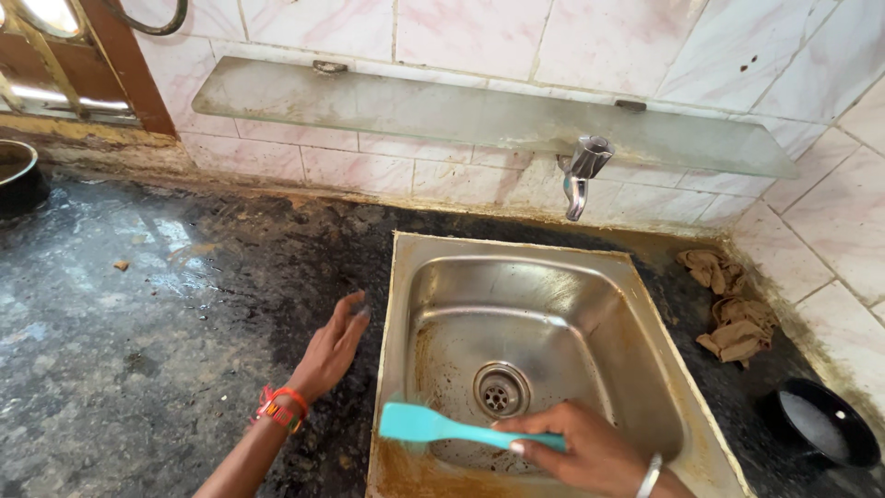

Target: The person scrubs the interior of a stainless steel sink using a light blue brush. They repeatedly dip the brush into a small black bowl containing a white granular substance and continue scrubbing the sink basin and rim.

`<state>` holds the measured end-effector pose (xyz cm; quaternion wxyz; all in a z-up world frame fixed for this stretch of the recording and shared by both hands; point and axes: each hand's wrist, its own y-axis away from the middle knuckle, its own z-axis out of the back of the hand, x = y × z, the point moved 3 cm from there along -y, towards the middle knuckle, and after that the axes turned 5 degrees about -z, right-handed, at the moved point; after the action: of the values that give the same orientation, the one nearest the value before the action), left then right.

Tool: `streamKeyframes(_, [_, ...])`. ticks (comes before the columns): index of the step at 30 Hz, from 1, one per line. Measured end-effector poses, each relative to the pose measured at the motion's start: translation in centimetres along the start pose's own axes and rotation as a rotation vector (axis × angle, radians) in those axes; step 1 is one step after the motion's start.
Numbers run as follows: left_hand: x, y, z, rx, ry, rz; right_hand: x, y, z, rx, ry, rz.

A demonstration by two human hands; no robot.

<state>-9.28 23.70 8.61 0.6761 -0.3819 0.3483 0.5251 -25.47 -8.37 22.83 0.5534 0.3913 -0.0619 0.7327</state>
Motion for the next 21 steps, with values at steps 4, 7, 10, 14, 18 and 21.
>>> streamKeyframes(4, [-2.7,2.8,0.4,0.061,-0.010,-0.023,3.2,0.5,-1.5,0.057,0.102,-0.157])
streamKeyframes(7, [-3.3,3.8,0.6,0.057,0.007,-0.054,1.3,1.6,-2.2,0.246,0.247,-0.429])
streamKeyframes(10, [-3.3,4.2,0.1,0.065,0.021,-0.091,-2.9,2.8,-2.1,0.309,0.153,-0.291])
streamKeyframes(14, [-3.4,4.8,-1.2,0.104,-0.059,-0.079,-12.0,8.1,3.2,0.134,0.000,-0.292])
streamKeyframes(18, [-5.1,5.5,-2.3,0.161,-0.158,-0.207,-14.9,9.8,5.7,0.201,-0.054,-0.351])
streamKeyframes(21, [-6.4,5.6,-3.1,0.194,-0.203,-0.276,-12.0,7.2,3.8,0.220,0.055,-0.212])
